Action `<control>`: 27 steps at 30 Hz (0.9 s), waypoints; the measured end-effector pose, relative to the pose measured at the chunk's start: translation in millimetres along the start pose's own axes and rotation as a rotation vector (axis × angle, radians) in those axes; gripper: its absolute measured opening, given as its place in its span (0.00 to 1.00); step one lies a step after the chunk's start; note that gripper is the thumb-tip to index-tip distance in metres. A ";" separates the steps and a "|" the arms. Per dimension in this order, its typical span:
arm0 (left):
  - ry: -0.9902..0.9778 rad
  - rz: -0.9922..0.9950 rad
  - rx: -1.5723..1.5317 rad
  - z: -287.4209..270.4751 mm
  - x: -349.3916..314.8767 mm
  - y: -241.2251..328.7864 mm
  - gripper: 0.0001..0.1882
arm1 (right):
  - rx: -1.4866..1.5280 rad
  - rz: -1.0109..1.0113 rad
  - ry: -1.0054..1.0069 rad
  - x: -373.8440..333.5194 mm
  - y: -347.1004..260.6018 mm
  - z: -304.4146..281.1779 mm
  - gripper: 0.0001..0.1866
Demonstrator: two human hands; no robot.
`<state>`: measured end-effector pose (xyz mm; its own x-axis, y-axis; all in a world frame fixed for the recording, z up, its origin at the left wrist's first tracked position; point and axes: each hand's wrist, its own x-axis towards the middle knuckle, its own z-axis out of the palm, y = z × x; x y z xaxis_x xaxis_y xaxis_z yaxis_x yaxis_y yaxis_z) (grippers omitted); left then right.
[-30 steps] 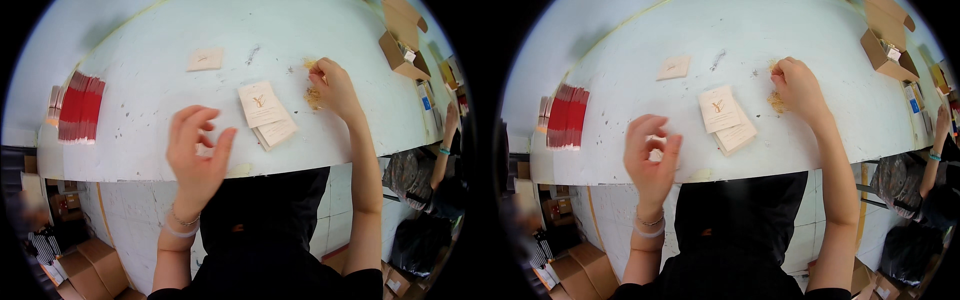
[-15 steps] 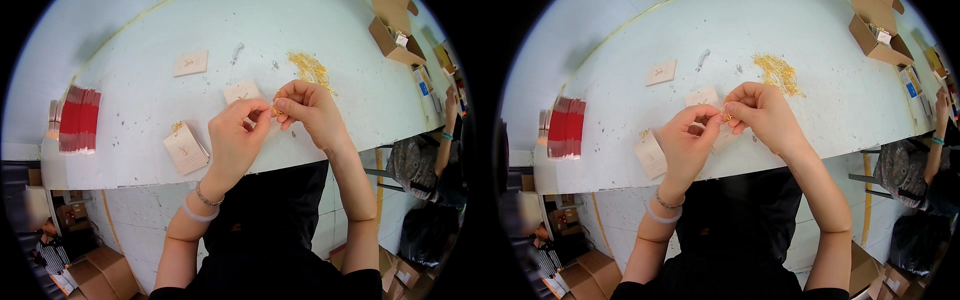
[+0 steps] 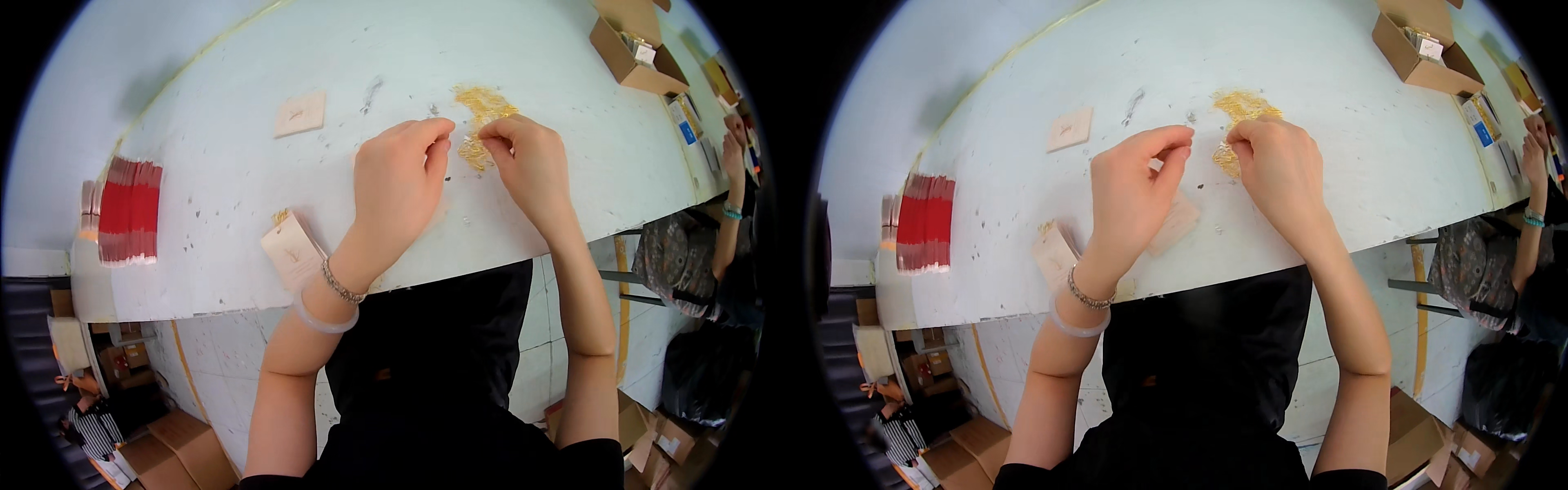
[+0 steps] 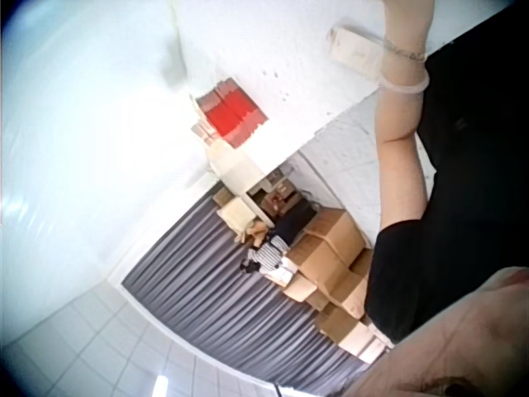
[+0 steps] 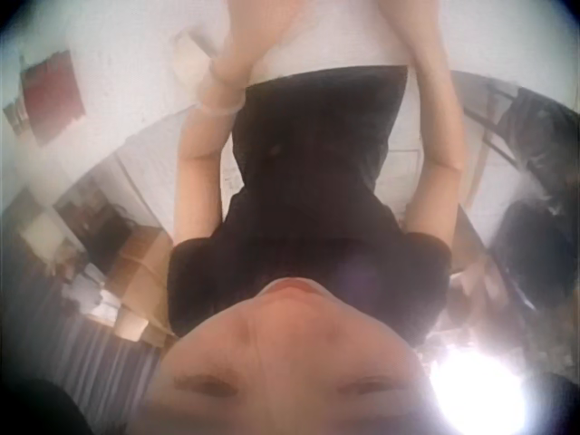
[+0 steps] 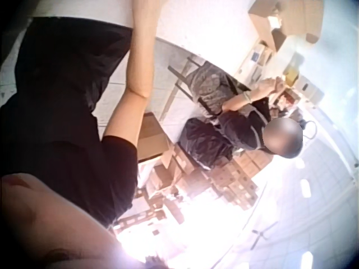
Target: The person repeatedly picks up small rectangular cards and gold-colored fasteners, then inserts each fastener through a pre-punched hole in the card. The person stacks the assembled cards on the table and later places them into a cardboard box.
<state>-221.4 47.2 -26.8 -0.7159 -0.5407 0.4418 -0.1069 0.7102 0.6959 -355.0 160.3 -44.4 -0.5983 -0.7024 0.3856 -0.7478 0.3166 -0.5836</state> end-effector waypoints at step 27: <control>0.077 0.443 0.002 -30.0 -19.5 9.8 0.08 | 1.494 0.584 -0.545 -9.6 -38.9 -25.9 0.02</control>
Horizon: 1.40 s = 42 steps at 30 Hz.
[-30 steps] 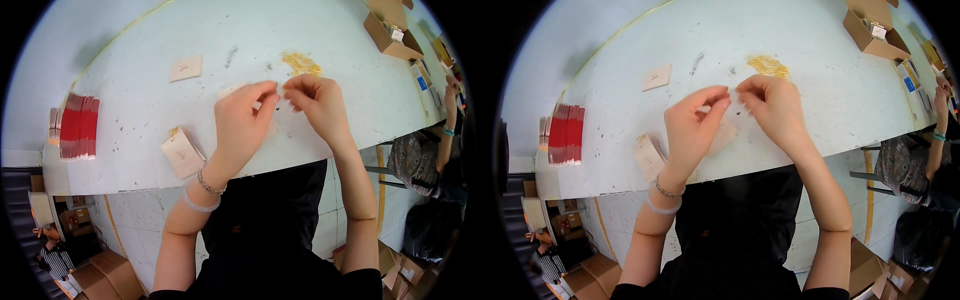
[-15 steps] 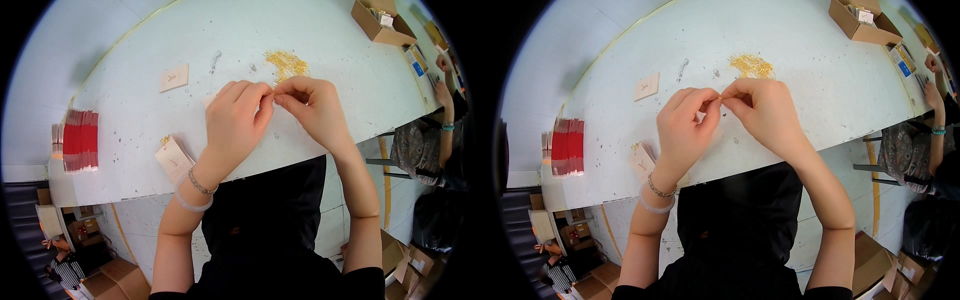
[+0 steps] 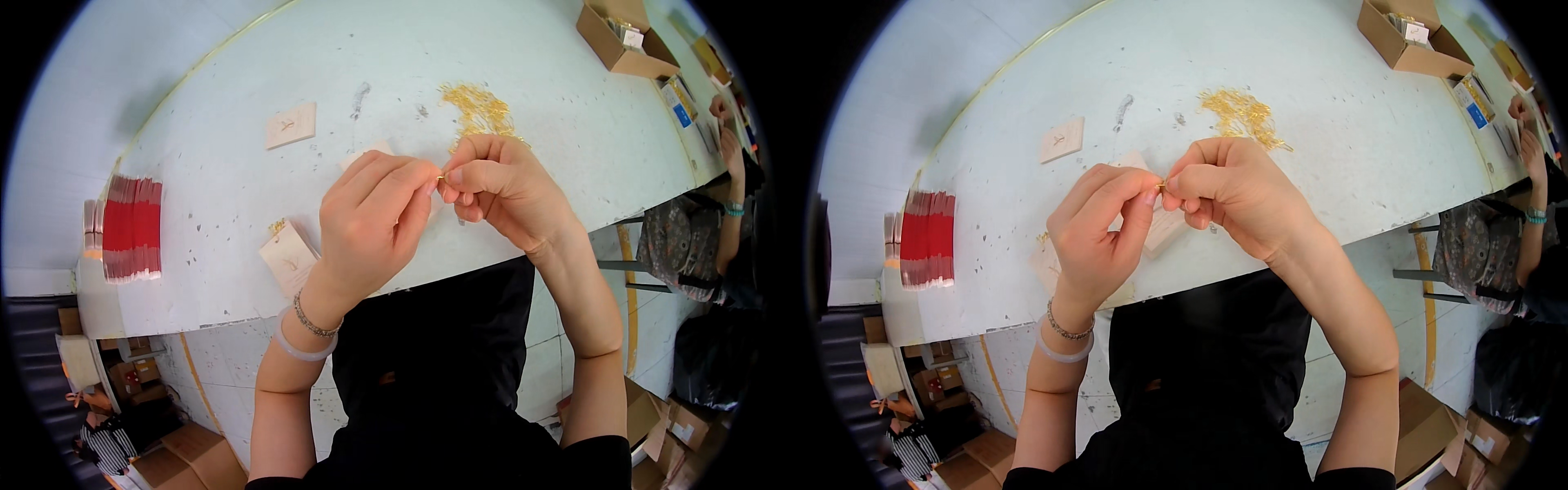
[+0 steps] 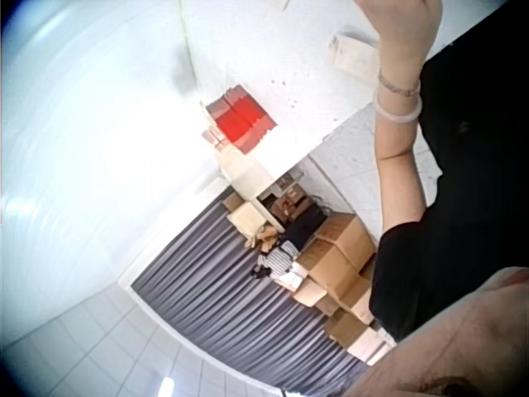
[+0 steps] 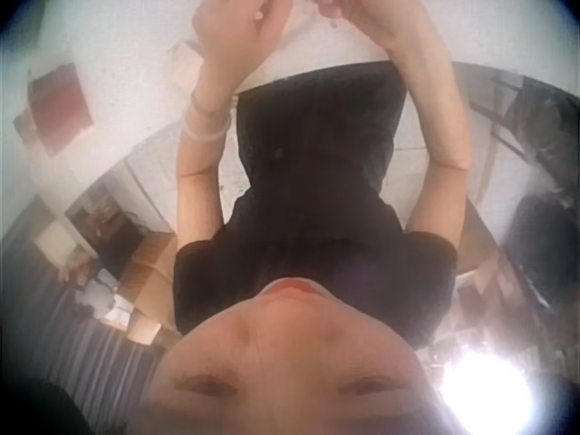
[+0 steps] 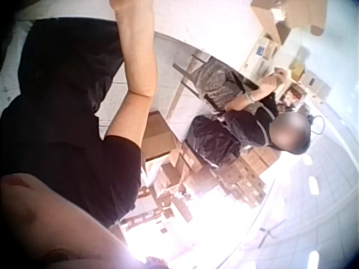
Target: The person repeatedly picks up small rectangular cards and gold-colored fasteners, then inserts each fastener through a pre-punched hole in the card. The person stacks the assembled cards on the table and later places them into a cardboard box.
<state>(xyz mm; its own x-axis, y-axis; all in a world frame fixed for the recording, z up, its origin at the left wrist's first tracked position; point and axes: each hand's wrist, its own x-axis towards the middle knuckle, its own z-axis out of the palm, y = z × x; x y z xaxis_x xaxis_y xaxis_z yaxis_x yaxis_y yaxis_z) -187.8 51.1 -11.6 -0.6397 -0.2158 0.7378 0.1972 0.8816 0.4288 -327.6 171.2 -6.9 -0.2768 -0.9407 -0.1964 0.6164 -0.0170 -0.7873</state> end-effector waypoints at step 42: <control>-0.043 -0.932 -0.096 -44.0 -15.7 -51.9 0.06 | -0.659 -0.481 0.336 37.0 41.9 27.6 0.03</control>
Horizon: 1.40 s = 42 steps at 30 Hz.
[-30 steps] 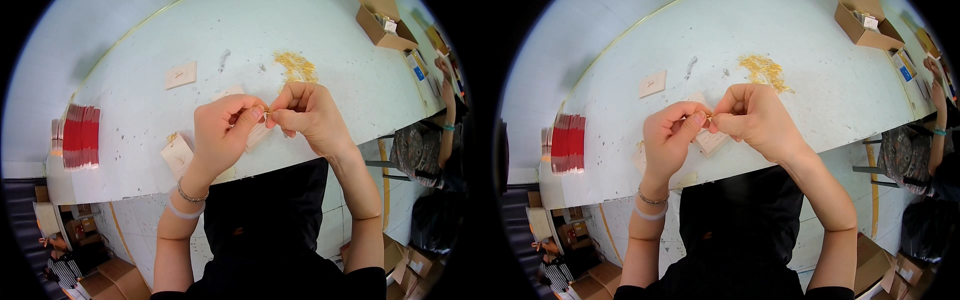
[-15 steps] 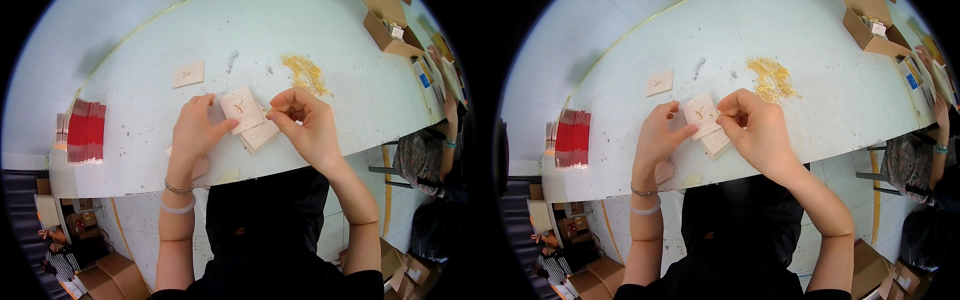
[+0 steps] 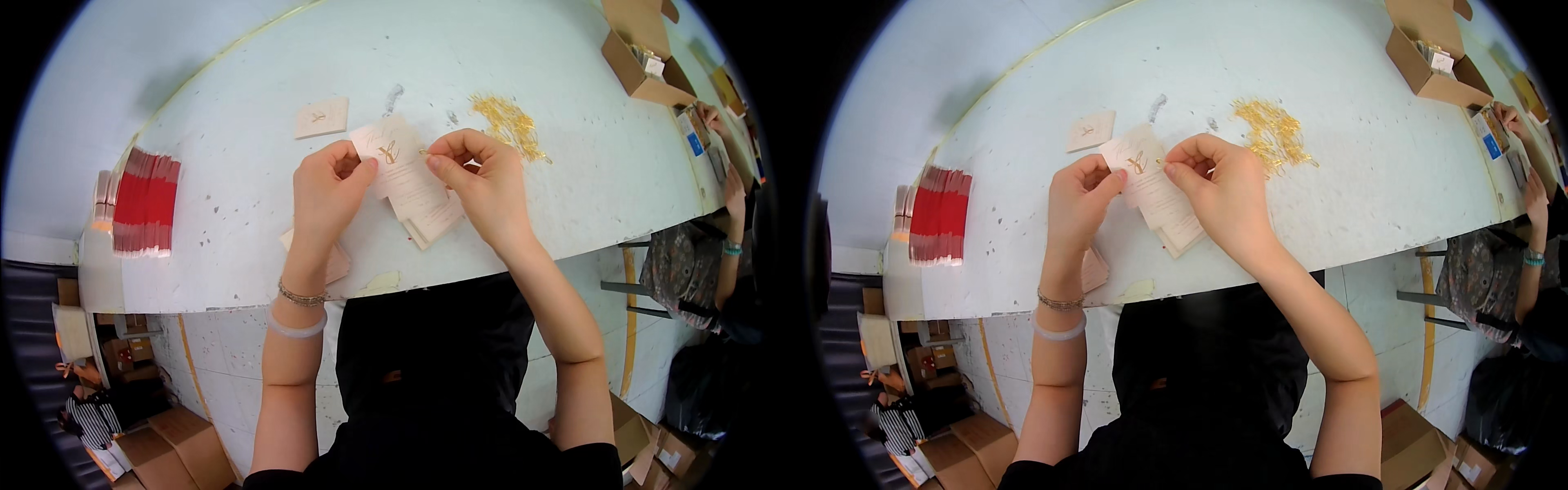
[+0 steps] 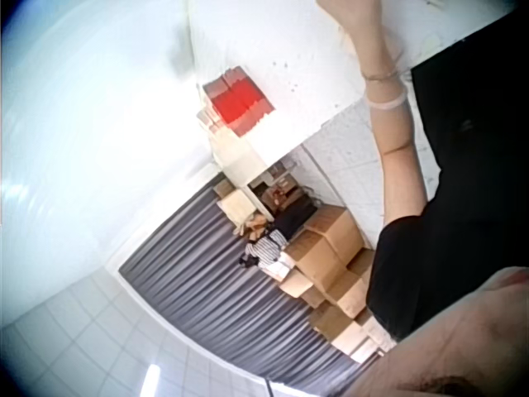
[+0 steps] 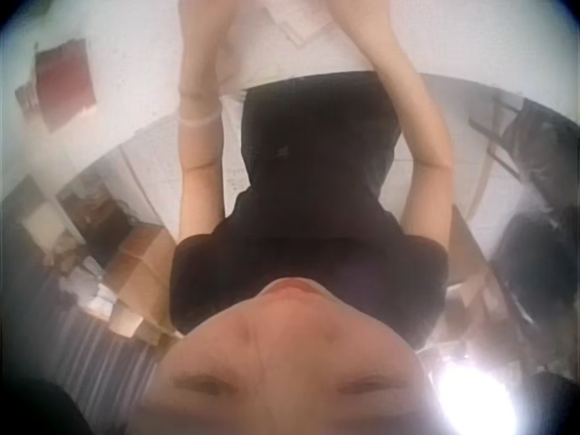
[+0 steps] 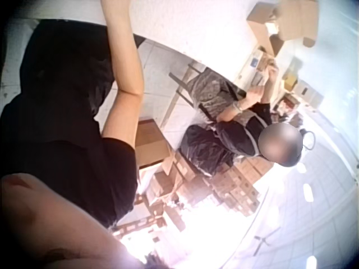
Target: The person repeatedly picks up small rectangular cards and gold-colored fasteners, then inserts each fastener through a pre-punched hole in the card. The person stacks the assembled cards on the table and later places them into a cardboard box.
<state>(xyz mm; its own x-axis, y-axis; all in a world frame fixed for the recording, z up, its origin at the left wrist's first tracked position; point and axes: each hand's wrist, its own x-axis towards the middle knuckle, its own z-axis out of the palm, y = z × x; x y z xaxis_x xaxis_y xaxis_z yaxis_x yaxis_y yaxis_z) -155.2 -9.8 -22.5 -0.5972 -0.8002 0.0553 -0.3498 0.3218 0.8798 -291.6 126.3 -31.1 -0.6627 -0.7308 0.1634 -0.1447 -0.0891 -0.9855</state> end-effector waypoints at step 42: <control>0.197 0.654 0.385 -45.9 -98.0 26.1 0.19 | -0.019 -0.103 -0.443 -1.2 -62.2 19.4 0.02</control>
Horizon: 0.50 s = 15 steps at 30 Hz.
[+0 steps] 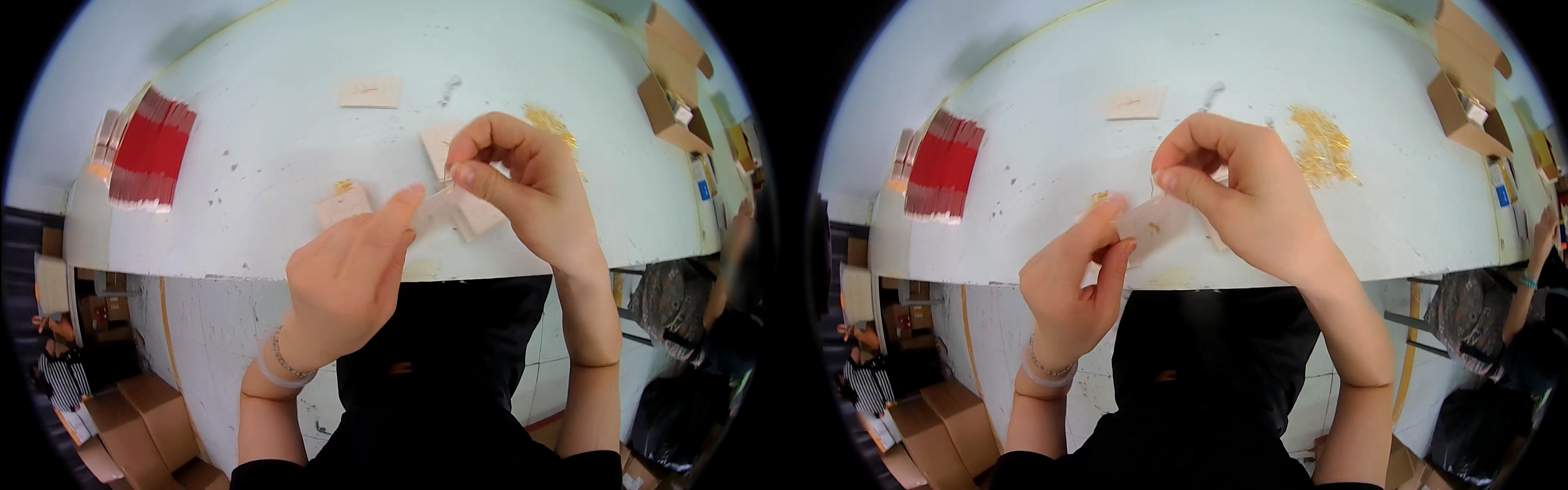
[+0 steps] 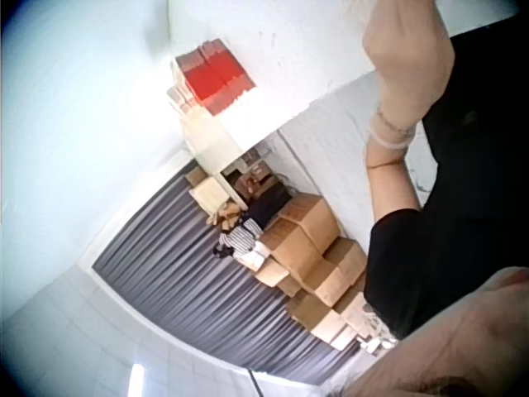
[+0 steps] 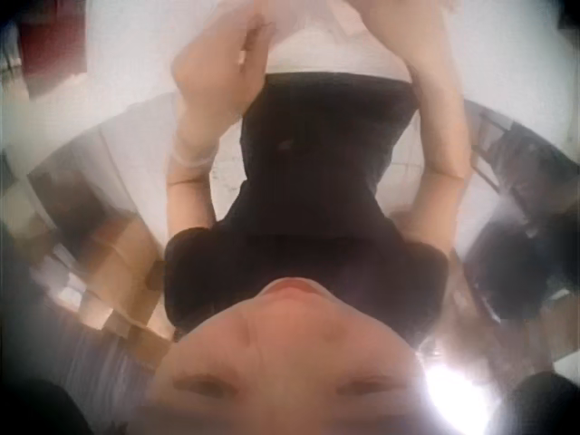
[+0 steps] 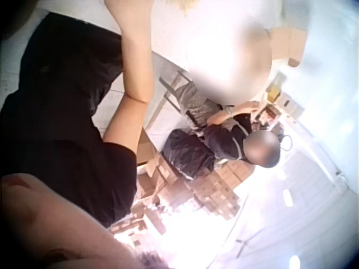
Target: The person repeatedly picks up small rectangular cards and gold-colored fasteners, then inserts each fastener through a pre-punched hole in the card. The person stacks the assembled cards on the table and later places them into a cardboard box.
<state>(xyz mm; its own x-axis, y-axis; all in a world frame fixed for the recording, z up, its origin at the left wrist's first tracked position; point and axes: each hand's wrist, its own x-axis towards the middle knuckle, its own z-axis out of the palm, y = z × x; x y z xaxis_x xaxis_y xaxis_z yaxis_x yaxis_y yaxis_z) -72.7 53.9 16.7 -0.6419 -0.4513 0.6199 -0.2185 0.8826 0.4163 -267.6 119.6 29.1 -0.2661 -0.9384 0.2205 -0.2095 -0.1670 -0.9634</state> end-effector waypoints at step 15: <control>-0.051 -0.771 -0.516 -23.1 -49.2 -80.3 0.20 | -0.415 -0.080 -0.103 49.8 43.1 95.2 0.01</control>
<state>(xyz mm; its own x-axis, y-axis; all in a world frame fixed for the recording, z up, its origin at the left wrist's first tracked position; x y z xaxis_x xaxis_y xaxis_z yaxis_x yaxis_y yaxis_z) -6.6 2.1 -31.9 -0.4894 -0.8717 0.0235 -0.2520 0.1672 0.9532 -200.2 36.8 -15.9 -0.1433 -0.9563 0.2551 -0.5914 -0.1239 -0.7968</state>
